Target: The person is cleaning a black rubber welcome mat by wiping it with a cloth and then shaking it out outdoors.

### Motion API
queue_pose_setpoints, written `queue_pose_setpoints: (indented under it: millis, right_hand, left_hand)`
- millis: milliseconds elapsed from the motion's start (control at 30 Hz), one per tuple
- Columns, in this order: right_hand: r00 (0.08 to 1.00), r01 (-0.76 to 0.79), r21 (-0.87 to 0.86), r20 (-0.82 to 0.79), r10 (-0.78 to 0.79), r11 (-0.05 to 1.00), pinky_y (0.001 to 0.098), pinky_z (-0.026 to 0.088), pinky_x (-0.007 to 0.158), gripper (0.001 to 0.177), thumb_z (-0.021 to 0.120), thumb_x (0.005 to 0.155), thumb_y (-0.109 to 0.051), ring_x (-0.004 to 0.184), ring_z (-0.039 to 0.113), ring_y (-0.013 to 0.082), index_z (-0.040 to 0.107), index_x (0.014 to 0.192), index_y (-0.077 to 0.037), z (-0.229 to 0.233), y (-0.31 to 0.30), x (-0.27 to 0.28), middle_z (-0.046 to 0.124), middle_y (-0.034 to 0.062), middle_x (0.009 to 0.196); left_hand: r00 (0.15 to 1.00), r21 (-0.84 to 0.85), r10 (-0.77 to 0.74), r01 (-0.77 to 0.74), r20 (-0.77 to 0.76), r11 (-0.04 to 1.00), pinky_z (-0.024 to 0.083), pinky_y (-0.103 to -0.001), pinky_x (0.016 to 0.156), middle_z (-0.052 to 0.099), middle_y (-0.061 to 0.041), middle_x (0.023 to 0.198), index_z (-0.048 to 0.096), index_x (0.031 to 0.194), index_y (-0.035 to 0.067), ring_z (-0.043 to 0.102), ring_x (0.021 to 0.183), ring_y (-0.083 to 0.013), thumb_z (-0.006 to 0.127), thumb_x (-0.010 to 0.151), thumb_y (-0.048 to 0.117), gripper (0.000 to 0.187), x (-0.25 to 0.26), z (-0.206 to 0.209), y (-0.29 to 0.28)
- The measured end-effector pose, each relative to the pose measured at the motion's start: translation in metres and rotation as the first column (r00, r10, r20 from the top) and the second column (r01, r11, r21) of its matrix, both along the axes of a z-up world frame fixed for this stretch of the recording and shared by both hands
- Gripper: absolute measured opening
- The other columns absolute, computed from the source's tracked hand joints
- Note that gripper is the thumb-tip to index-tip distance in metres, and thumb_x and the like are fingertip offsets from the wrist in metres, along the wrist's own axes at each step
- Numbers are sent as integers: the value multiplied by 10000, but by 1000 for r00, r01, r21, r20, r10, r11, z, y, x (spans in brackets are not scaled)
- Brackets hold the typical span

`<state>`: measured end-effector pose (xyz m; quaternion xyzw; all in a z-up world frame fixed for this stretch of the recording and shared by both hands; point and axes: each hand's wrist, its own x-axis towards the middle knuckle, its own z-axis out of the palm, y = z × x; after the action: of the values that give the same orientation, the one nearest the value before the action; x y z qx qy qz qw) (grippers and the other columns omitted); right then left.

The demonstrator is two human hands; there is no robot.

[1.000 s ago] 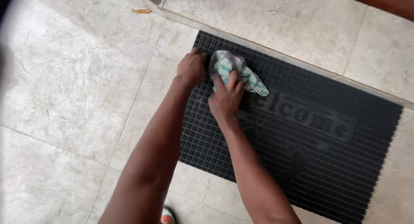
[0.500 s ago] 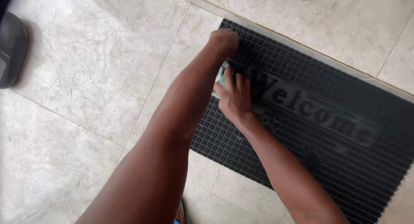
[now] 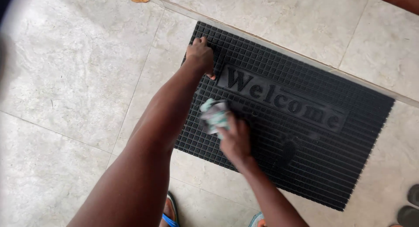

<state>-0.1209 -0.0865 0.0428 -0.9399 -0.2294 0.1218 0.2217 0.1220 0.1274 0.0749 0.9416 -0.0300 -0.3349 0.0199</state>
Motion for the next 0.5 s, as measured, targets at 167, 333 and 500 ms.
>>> queue_pose_setpoints:
  millis: [167,333,500]
  right_hand:
    - [833,536,-313,348,-431,784,501,446,977,610,777,706,-26,1170,466,417,734,1293,-188,-6,-224,46,444,215,1452]
    - [616,784,-211,374,-693,584,547,430,993,623,748,761,38,1250,428,484,665,1369,-67,-44,-199,39,321,296,1485]
    - [797,585,45,149,-585,810,570,424,1061,612,709,739,-2,1322,422,487,691,1332,-152,-5,56,4,351,241,1513]
  left_hand:
    - [998,82,-48,44,48,996,351,-461,1178,327,-168,1557,711,1288,99,301,1448,-363,917,631,619,863,-27,-21,10]
    - [969,-33,36,-29,243,999,149,-488,1253,80,-247,1656,114,1627,-24,91,1542,-384,750,785,667,1262,-50,-76,14]
    - [993,-37,-4,8,121,999,151,-501,1249,-47,-234,1697,49,1623,25,-34,1564,-396,733,848,548,1159,-34,-107,39]
